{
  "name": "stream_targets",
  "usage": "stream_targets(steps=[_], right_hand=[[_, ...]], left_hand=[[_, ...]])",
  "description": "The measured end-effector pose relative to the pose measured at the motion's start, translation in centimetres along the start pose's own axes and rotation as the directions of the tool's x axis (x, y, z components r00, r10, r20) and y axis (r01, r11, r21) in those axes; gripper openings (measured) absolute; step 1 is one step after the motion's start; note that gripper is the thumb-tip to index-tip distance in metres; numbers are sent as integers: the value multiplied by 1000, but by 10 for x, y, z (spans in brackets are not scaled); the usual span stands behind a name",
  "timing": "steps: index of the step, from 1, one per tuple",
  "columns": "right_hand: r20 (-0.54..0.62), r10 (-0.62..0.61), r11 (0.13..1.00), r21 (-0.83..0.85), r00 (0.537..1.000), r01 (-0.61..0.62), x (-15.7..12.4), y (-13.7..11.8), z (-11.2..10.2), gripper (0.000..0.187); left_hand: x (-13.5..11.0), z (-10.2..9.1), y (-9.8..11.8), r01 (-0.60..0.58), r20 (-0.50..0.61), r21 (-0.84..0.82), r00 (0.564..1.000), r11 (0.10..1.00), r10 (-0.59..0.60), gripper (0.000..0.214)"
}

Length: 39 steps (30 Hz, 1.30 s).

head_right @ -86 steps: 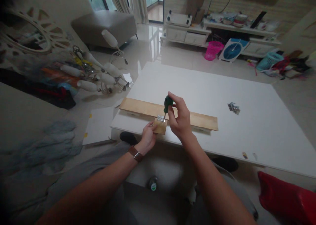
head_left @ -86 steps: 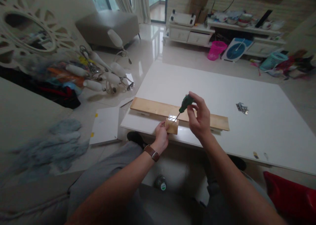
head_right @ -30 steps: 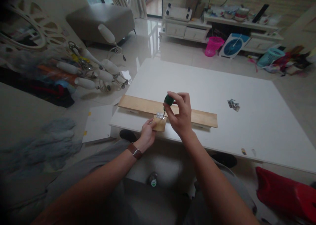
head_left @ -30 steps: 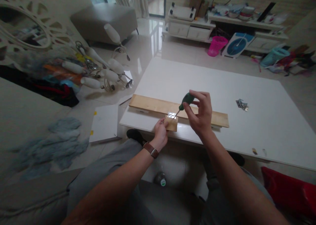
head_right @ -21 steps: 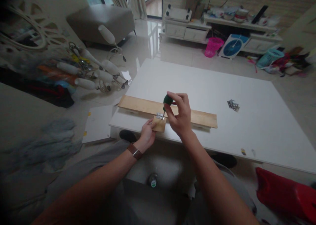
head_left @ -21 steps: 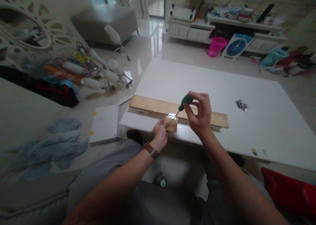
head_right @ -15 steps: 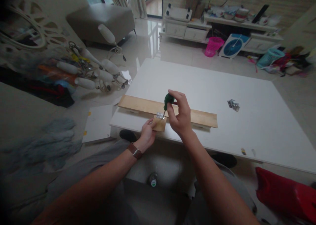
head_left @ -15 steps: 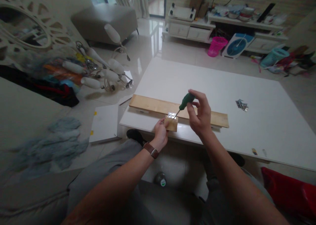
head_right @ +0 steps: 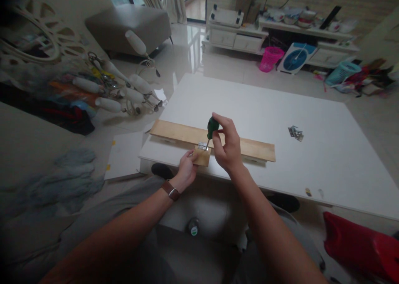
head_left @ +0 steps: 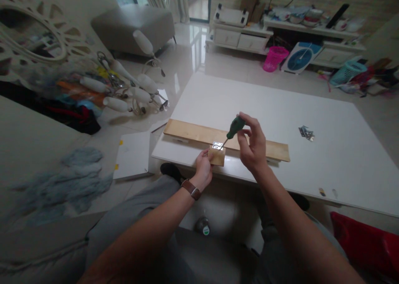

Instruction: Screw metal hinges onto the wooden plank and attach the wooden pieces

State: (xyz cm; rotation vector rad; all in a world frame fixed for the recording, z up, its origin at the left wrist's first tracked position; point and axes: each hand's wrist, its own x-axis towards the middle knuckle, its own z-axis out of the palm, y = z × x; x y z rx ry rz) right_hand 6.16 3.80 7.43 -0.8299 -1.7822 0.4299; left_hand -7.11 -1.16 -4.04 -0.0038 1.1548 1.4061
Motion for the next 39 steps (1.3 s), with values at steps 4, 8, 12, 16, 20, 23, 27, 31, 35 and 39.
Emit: stream_targets(steps=[4,8,12,16,20,23,27,31,35,39], right_hand=[[0,-3,1000,-7,1000,3,0,1,1,59],[-59,-12,999,-45,998,9,1,-1,1,53],[-39,-15,999,-51,999,13,2,-3,0,55],[18,-35,999,-23,999,35,2,-4,0,62],[-37,-34,998,-52,999,32,2,-3,1,55],[-52,-16,996,-86,999,11,1,-2,1,54],[-20,6,998,-58,1000,-7,0,-1,2,61],[-26,-12,998,-68,1000,10,0,-1,3,60],[-57,-33,996,-89,998,28,1,-2,2,51],[-16,-17,999,-28,1000,17,1,-4,2,55]], left_hand=[[0,1,0,-6,-15,-6,1000,1000,6,29],[-2,3,0,-11,-12,10,1000,1000,11,29],[-3,2,2,-5,-7,11,1000,1000,5,29],[-3,2,2,4,-21,0,1000,1000,-4,27],[-2,2,1,3,-28,6,1000,1000,-3,30],[-1,1,-1,0,-4,-1,1000,1000,0,30],[0,0,-1,6,1,-9,1000,1000,-6,29],[-1,1,0,-1,-7,-16,1000,1000,0,29],[-2,3,1,-2,-2,-10,1000,1000,2,30],[-2,3,1,-3,-12,-25,1000,1000,3,29]])
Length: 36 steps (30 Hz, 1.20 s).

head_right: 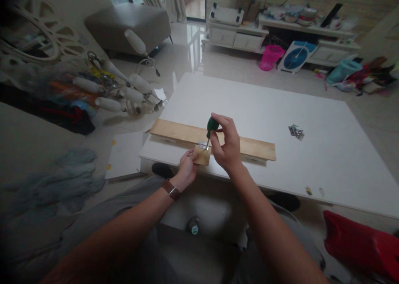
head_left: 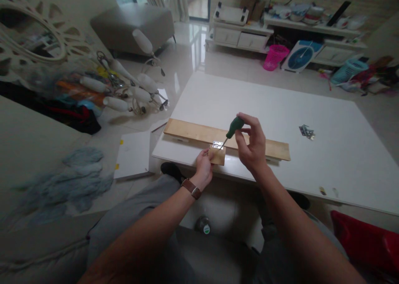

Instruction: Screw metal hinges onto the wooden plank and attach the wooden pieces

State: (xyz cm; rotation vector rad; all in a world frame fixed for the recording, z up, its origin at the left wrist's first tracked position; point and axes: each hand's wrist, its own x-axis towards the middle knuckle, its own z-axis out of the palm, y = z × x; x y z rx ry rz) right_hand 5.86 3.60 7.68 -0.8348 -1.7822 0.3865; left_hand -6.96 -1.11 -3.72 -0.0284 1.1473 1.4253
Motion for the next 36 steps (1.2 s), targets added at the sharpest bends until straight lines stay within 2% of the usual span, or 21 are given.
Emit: stream_targets(steps=[3,8,15,22,28,36], right_hand=[[19,14,1000,5,1000,-14,-1,0,1,57],[-55,-21,999,-50,998,18,0,1,0,51],[42,13,1000,-8,999,-13,-1,0,0,59],[-34,-9,997,-73,999,7,0,0,-1,49],[54,24,999,-23,998,-22,-2,3,-1,65],[-28,-24,998,-66,999,22,1,1,-1,54]], left_hand=[[0,-1,0,0,12,5,1000,1000,0,29],[-1,0,0,-8,4,0,1000,1000,8,29],[0,-1,0,4,4,3,1000,1000,-4,28],[-1,0,0,-12,15,14,1000,1000,12,26],[1,-3,-1,-13,40,10,999,1000,12,32],[-1,1,0,-8,5,10,1000,1000,8,27]])
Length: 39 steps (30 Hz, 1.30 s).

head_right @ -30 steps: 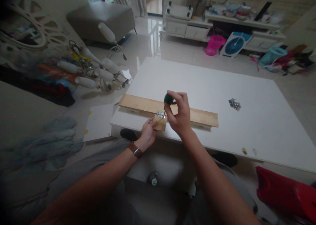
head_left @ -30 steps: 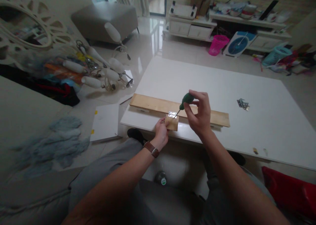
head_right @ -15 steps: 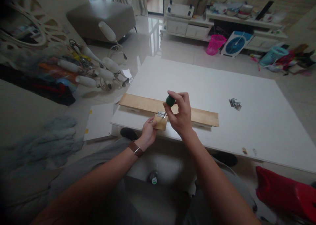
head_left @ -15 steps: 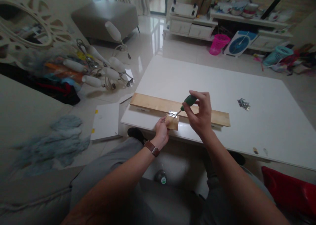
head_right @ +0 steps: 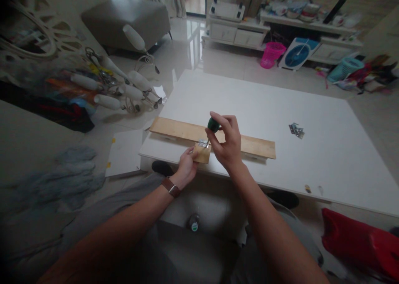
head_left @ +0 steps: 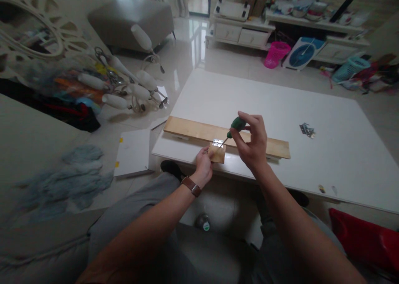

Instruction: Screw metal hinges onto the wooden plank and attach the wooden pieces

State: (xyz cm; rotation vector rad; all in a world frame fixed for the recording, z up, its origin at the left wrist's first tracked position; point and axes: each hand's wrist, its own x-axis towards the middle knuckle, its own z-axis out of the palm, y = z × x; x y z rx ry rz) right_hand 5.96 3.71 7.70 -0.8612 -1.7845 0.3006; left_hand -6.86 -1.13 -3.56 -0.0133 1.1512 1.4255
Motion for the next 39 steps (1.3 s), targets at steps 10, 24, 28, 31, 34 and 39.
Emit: stream_targets(steps=[10,24,28,31,34,39], right_hand=[[19,28,998,51,999,-29,-2,1,0,57],[-21,27,995,94,999,-25,-3,4,3,49],[-42,32,996,79,999,-29,-1,3,2,48],[0,20,995,100,1000,-20,-2,3,1,53],[14,18,995,99,1000,-19,-3,4,1,56],[-29,44,997,70,999,-42,-2,3,2,48]], left_hand=[[1,-2,1,2,14,9,1000,1000,-2,29],[-4,3,4,23,-18,5,1000,1000,-23,27],[-5,4,5,20,-18,5,1000,1000,-20,27],[-4,3,5,22,-25,7,999,1000,-22,28],[-3,3,4,23,-19,7,1000,1000,-23,29],[-2,2,4,19,-15,18,1000,1000,-19,29]])
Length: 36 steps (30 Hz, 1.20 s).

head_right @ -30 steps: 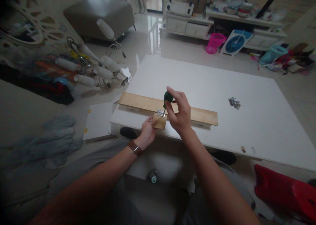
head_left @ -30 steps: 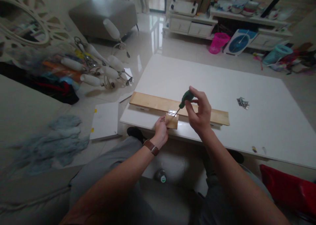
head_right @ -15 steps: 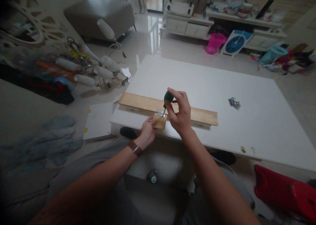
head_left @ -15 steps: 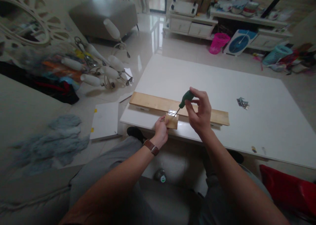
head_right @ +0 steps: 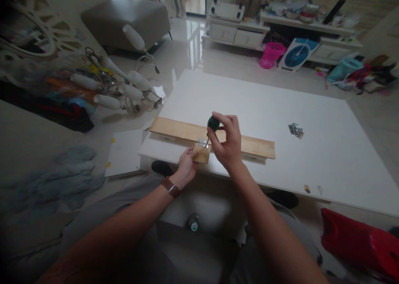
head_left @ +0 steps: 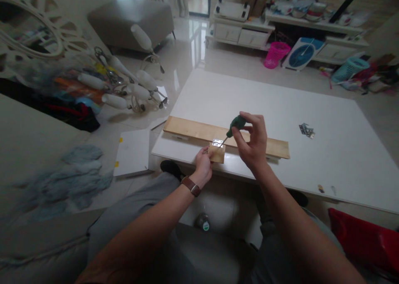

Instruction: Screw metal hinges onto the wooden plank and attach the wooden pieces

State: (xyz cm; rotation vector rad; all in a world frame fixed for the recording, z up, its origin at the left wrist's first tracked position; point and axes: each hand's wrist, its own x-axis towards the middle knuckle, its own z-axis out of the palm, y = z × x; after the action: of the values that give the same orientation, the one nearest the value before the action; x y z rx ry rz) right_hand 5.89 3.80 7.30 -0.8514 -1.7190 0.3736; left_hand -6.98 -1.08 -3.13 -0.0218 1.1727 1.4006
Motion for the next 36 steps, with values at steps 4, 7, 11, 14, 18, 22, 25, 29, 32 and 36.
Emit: stream_targets(steps=[4,7,11,14,18,22,25,29,32,36], right_hand=[[-2,0,1000,19,1000,0,0,0,0,48],[22,9,999,39,1000,-10,-1,1,0,49],[-12,-3,1000,18,1000,4,-1,2,1,46],[-33,-12,1000,-12,999,11,1,0,1,44],[20,-5,1000,15,1000,4,2,-2,-1,49],[48,-9,999,43,999,7,1,-1,-1,55],[10,5,1000,11,1000,-5,0,0,0,47],[-4,26,999,-28,1000,-27,0,-1,0,44],[33,45,999,0,998,-45,0,-2,0,48],[22,45,999,-3,999,-45,-1,0,0,46]], left_hand=[[0,-1,-1,-5,8,-10,1000,1000,6,27],[1,-2,-2,-1,9,-18,1000,1000,2,28],[2,-2,-1,-1,13,-20,1000,1000,2,29],[1,-2,-1,-6,19,-22,1000,1000,6,27],[2,-2,-2,-8,18,-32,1000,999,9,26],[3,-2,-3,-2,13,-35,1000,999,3,30],[3,-2,-2,0,14,-21,1000,1000,0,31],[2,-3,-2,-1,18,-1,1000,1000,1,30],[1,-3,-2,-7,22,-5,1000,1000,7,30],[1,-3,-1,0,20,-1,1000,1000,0,30]])
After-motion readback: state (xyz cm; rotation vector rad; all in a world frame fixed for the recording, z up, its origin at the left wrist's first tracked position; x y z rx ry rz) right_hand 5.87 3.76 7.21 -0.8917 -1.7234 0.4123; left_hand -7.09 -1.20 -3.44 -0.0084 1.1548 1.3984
